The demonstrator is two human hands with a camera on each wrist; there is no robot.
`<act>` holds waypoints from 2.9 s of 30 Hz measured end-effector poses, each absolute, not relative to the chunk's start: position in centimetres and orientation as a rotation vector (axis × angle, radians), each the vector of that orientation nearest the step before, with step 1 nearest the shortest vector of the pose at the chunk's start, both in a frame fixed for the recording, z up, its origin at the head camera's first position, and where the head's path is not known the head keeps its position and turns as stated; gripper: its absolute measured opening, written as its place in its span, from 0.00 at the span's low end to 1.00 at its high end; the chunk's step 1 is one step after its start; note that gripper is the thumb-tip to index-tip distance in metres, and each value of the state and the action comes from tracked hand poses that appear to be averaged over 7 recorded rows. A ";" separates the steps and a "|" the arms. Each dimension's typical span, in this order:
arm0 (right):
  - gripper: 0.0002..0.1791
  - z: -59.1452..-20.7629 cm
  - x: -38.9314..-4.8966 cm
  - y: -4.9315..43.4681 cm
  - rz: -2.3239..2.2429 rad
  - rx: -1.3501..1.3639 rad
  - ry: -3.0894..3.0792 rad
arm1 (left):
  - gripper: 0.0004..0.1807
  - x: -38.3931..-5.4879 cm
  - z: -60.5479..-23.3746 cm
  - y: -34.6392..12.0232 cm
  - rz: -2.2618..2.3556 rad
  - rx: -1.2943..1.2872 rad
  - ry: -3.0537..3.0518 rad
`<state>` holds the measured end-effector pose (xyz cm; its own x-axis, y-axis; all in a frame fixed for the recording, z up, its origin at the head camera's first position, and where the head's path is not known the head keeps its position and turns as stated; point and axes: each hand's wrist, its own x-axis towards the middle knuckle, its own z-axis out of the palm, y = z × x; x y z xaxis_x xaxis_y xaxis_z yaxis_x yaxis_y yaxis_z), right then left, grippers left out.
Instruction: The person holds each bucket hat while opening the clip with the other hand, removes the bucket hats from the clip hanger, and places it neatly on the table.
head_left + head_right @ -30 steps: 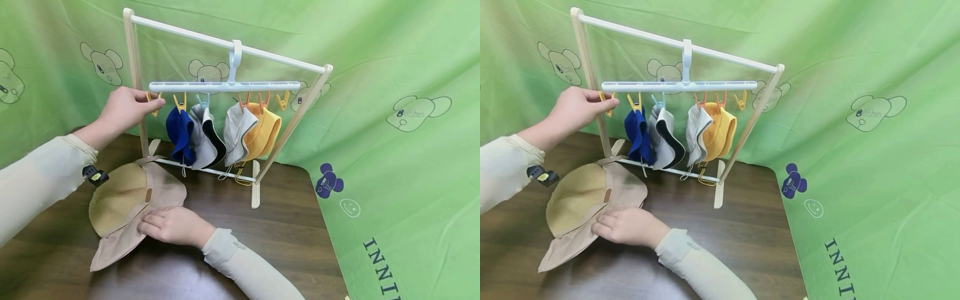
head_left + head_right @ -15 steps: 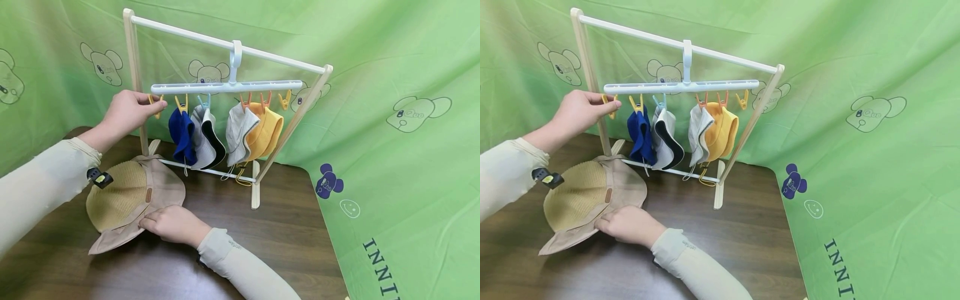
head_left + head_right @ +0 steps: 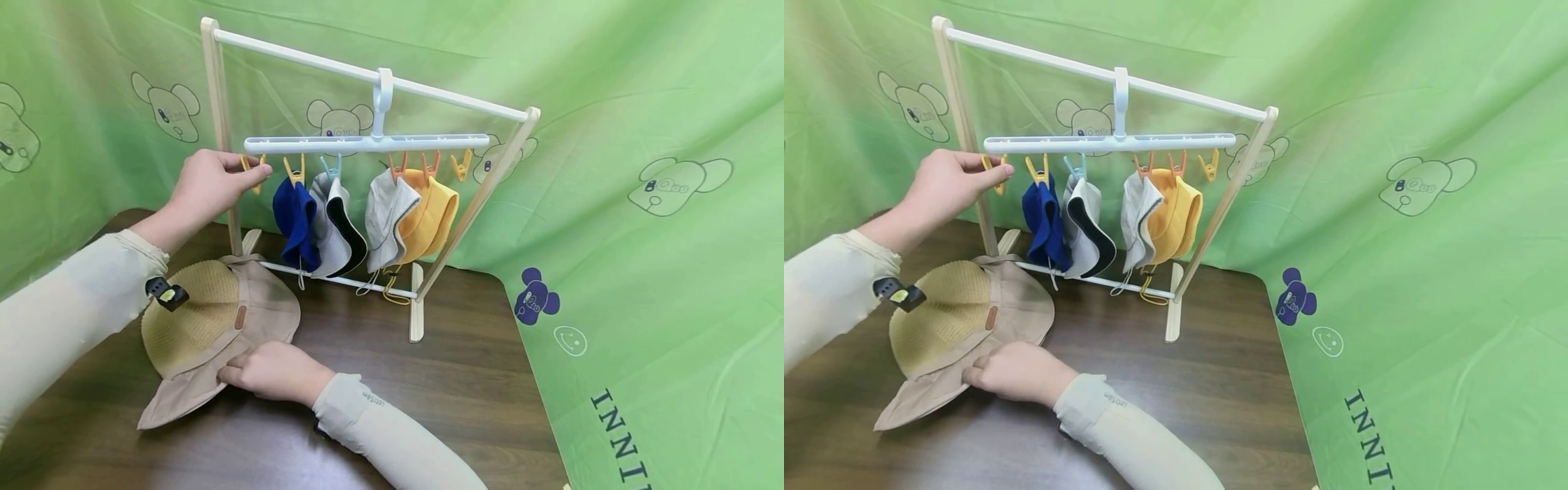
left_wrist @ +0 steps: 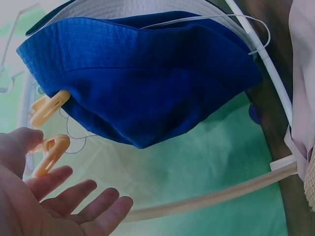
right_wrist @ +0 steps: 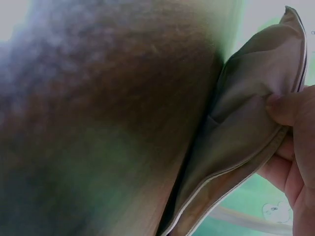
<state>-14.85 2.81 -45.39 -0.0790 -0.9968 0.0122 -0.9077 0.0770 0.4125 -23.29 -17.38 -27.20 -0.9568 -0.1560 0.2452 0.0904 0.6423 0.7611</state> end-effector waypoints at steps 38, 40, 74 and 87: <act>0.06 -44.2 -15.7 6.6 -0.519 2.021 -2.017 | 0.31 -22.9 -28.1 -15.4 -1.335 0.115 -2.367; 0.06 -44.2 -15.9 6.8 -0.511 2.019 -2.030 | 0.30 -23.0 -28.2 -15.4 -1.340 0.114 -2.363; 0.05 -42.1 -17.7 9.3 -0.351 1.830 -2.006 | 0.34 -22.3 -30.7 -15.8 -1.324 0.109 -2.399; 0.09 -41.2 -18.0 10.2 -0.296 1.734 -2.048 | 0.33 -21.5 -32.1 -15.2 -1.350 0.037 -2.409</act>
<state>-18.04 10.21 -41.19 -0.1188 -0.9745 0.1902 -0.8807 0.1919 0.4331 -21.49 -15.16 -32.09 -0.9285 -0.2035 0.3105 0.1586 0.5386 0.8275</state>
